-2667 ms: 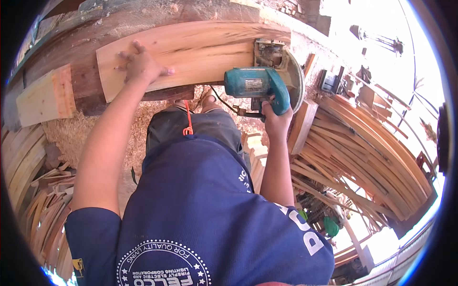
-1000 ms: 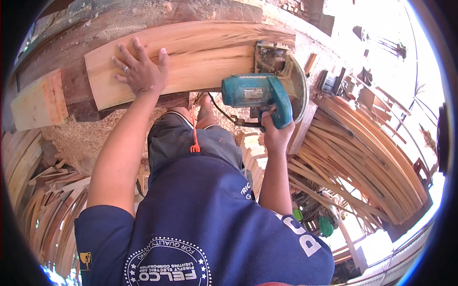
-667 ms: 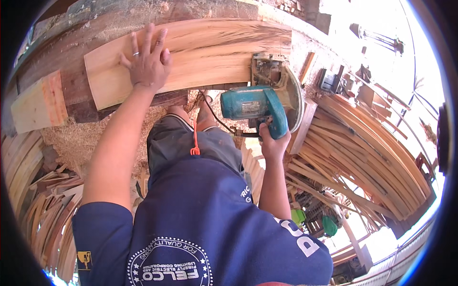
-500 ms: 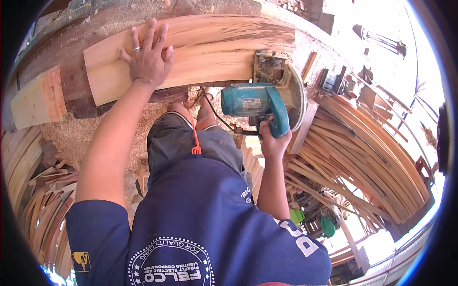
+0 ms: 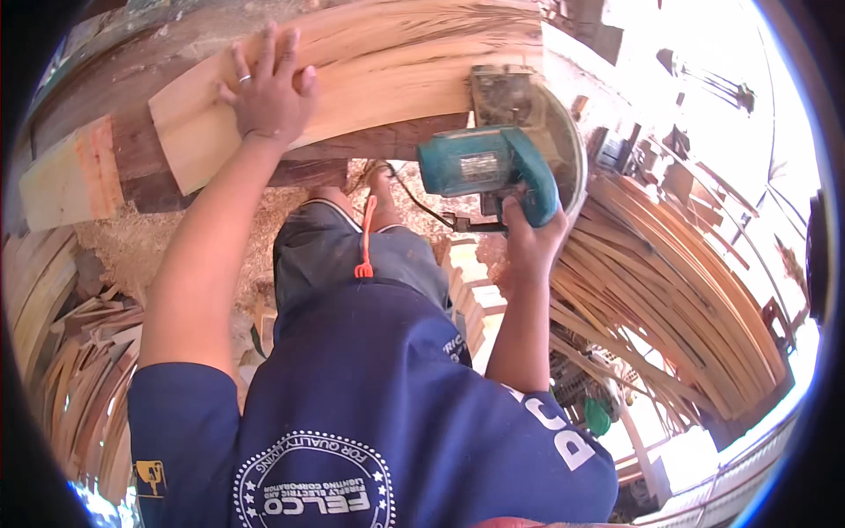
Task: The person uses a circular saw to cut a piece of wood held on a workbench, then picks up the cut piece and several other identical boards to align and stack them.
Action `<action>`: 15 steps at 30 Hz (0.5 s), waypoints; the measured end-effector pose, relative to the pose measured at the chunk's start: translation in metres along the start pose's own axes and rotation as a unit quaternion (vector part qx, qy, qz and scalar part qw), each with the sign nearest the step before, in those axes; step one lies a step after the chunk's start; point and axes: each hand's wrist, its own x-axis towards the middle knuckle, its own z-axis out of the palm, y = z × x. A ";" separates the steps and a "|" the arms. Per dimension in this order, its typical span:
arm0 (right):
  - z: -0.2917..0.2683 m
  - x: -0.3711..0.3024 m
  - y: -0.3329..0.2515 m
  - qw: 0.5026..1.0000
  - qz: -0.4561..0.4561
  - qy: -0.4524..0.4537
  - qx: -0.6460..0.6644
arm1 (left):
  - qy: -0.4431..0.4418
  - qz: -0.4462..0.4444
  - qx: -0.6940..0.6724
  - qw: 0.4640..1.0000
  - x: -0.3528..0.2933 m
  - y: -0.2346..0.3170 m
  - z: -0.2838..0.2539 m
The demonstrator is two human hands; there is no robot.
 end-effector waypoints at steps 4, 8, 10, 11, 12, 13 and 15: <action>-0.014 -0.002 0.016 1.000 -0.012 0.001 -0.008 | -0.052 -0.008 0.026 0.998 -0.007 0.001 -0.005; -0.013 -0.010 0.024 0.999 -0.035 -0.007 -0.021 | -0.052 -0.008 0.026 0.998 -0.005 0.006 -0.011; -0.015 -0.017 0.032 0.999 -0.051 0.000 0.011 | -0.062 -0.012 0.027 0.998 -0.004 0.005 -0.013; -0.019 -0.022 0.034 0.998 -0.056 0.009 0.015 | -0.073 -0.024 0.025 0.997 -0.002 0.007 -0.013; -0.025 -0.033 0.037 0.999 -0.043 0.005 -0.005 | -0.065 -0.017 0.022 0.997 -0.002 0.008 -0.013; -0.032 -0.044 0.040 0.999 -0.028 0.002 -0.025 | -0.068 -0.028 0.020 0.997 -0.002 0.008 -0.011; -0.047 -0.062 0.035 0.998 -0.021 0.010 -0.051 | -0.056 -0.040 0.019 0.997 -0.003 0.009 -0.009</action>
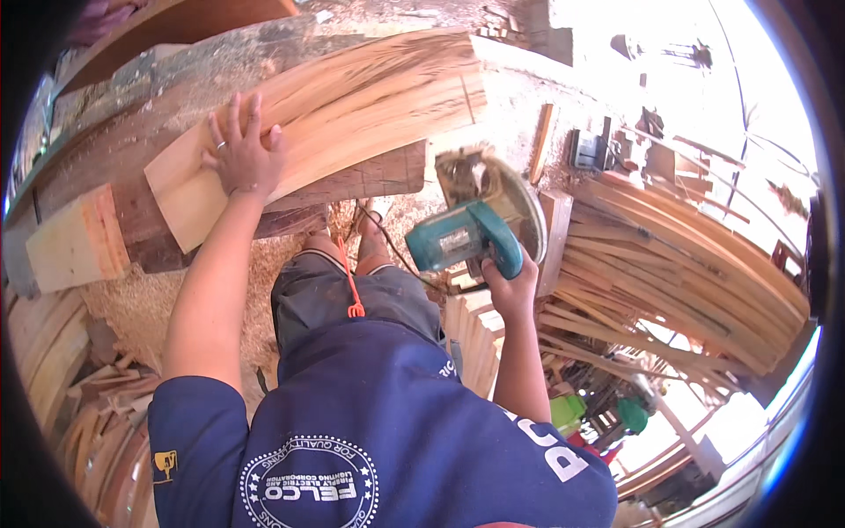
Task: The person uses a circular saw to cut a piece of wood held on a workbench, then picks up the cut piece and several other identical boards to align and stack them.
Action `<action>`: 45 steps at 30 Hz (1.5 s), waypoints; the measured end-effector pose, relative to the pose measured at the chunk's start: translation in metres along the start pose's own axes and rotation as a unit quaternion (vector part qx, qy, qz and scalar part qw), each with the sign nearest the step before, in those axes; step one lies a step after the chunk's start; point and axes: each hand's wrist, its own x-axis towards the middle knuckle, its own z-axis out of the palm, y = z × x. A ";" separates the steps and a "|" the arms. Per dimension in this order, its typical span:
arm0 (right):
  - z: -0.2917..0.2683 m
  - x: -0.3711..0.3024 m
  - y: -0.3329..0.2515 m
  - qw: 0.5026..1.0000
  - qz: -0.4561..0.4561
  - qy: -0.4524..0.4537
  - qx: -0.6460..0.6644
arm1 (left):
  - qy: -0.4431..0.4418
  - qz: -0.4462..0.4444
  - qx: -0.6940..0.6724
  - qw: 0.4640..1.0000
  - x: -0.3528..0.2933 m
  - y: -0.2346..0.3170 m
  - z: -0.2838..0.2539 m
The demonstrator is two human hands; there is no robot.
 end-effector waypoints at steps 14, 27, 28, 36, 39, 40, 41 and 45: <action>-0.038 -0.117 0.159 0.978 0.194 0.056 0.052 | 0.095 0.081 -0.107 0.986 0.044 0.101 0.001; -0.035 -0.124 0.059 0.997 0.006 0.049 0.058 | 0.063 0.224 -0.159 0.960 -0.009 0.106 0.012; -0.022 -0.125 0.064 0.992 -0.007 0.067 0.106 | 0.128 0.211 -0.192 0.950 -0.009 0.108 0.023; 0.037 -0.087 0.059 0.972 -0.047 0.057 0.222 | 0.209 0.186 -0.161 0.946 -0.005 0.118 0.002; 0.043 -0.083 0.063 0.964 -0.060 0.050 0.254 | 0.148 0.217 -0.190 0.946 0.005 0.117 0.017; 0.040 -0.081 0.051 0.974 -0.040 0.041 0.221 | 0.146 0.235 -0.181 0.944 0.008 0.113 0.017; 0.039 -0.075 0.049 0.977 -0.031 0.027 0.209 | 0.160 0.221 -0.184 0.944 0.011 0.105 0.023; 0.027 -0.058 0.044 0.986 -0.056 0.037 0.155 | 0.108 0.169 -0.127 0.972 0.007 0.120 0.003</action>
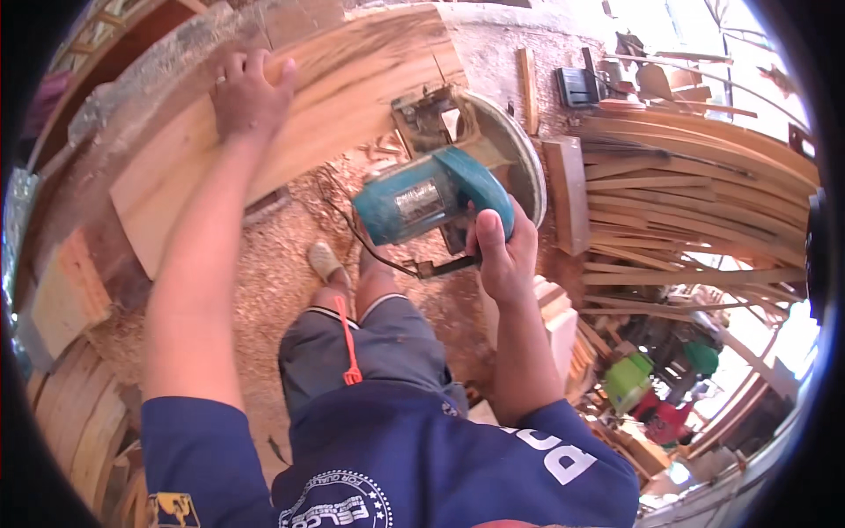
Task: The person uses a circular saw to cut a piece of wood held on a workbench, then picks up the cut piece and several other identical boards to align and stack them.
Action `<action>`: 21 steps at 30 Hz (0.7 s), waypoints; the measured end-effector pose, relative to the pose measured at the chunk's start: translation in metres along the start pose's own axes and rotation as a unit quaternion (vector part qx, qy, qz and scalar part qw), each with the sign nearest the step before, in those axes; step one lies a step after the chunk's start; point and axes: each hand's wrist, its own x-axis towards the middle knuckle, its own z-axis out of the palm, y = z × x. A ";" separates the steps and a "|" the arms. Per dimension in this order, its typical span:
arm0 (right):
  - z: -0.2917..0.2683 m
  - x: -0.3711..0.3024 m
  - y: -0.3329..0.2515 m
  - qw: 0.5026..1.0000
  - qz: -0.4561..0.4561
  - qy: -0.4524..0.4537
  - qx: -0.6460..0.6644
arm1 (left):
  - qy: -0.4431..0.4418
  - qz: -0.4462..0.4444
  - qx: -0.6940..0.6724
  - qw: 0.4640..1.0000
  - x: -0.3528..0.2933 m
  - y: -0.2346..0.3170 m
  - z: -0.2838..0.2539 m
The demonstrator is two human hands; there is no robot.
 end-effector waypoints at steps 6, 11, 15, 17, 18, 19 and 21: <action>0.011 -0.006 0.009 0.999 -0.003 0.024 0.037 | -0.003 0.015 0.018 1.000 0.003 0.007 -0.013; 0.012 -0.001 0.013 0.999 -0.027 0.025 0.006 | 0.016 -0.006 -0.057 0.998 -0.003 0.007 -0.025; 0.011 0.000 0.013 0.999 -0.025 0.023 0.021 | 0.002 -0.013 -0.051 0.999 0.000 0.008 -0.023; 0.012 0.001 0.012 0.999 -0.025 0.020 0.029 | 0.018 -0.019 -0.034 0.999 -0.001 0.009 -0.022; 0.013 0.002 0.012 0.999 -0.024 0.019 0.036 | 0.019 -0.020 -0.033 0.999 -0.002 0.011 -0.023; 0.012 0.002 0.012 0.999 -0.025 0.018 0.037 | 0.007 -0.022 -0.043 0.999 -0.003 0.012 -0.024; 0.012 0.002 0.014 0.999 -0.023 0.016 0.028 | -0.001 -0.026 -0.052 0.998 -0.003 0.011 -0.024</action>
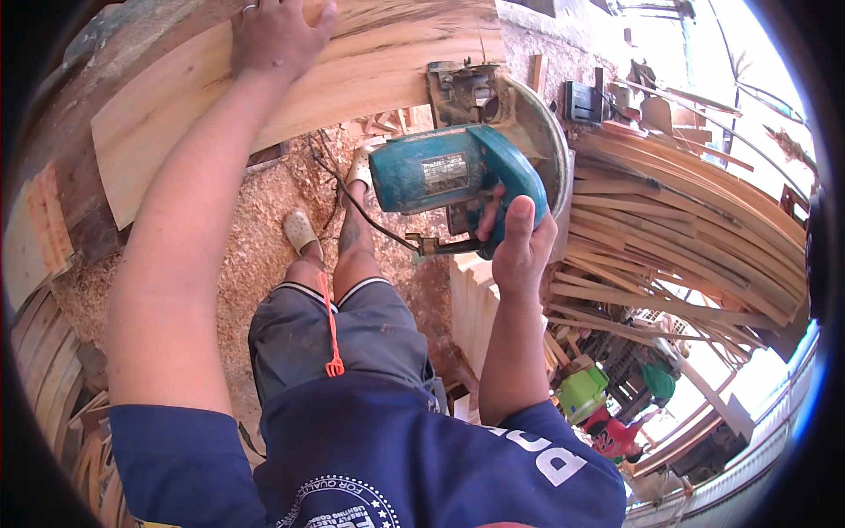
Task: The person uses a circular saw to cut a piece of wood held on a workbench, then picks up the cut piece and several other identical boards to align and stack them.
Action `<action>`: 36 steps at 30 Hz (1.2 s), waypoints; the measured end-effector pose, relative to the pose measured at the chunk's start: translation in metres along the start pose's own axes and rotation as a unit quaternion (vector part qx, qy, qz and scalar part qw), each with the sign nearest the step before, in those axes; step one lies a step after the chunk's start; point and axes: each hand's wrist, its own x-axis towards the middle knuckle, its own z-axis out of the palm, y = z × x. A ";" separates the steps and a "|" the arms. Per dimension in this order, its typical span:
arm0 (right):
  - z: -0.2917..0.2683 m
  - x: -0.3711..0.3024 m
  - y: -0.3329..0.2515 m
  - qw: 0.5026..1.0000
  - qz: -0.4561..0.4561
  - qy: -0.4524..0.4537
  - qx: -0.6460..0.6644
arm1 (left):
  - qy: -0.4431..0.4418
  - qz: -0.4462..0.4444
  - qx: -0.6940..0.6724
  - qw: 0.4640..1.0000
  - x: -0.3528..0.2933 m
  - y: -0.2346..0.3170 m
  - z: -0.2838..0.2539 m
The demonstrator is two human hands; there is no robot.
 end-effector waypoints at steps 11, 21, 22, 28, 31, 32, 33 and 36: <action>0.018 0.030 -0.002 1.000 -0.013 0.007 0.007 | 0.004 0.039 0.066 0.997 -0.003 -0.013 0.017; 0.033 0.052 -0.005 0.999 -0.033 0.008 0.012 | -0.002 0.033 0.060 0.998 -0.006 -0.013 0.014; 0.034 0.055 -0.005 0.999 -0.034 0.007 0.013 | -0.008 0.031 0.059 0.998 -0.006 -0.011 0.014; 0.041 0.066 -0.010 0.999 -0.028 0.009 0.020 | -0.004 0.028 0.052 0.998 -0.007 -0.015 0.018; 0.043 0.070 -0.011 0.999 -0.027 0.011 0.024 | -0.004 0.029 0.051 0.998 -0.007 -0.015 0.017; 0.043 0.070 -0.011 0.999 -0.029 0.011 0.025 | 0.002 0.033 0.048 0.998 -0.007 -0.015 0.017; 0.044 0.071 -0.011 0.999 -0.031 0.011 0.025 | 0.002 0.032 0.048 0.998 -0.007 -0.015 0.018; 0.045 0.075 -0.014 0.999 -0.028 0.008 0.023 | 0.010 0.040 0.054 0.998 -0.006 -0.015 0.016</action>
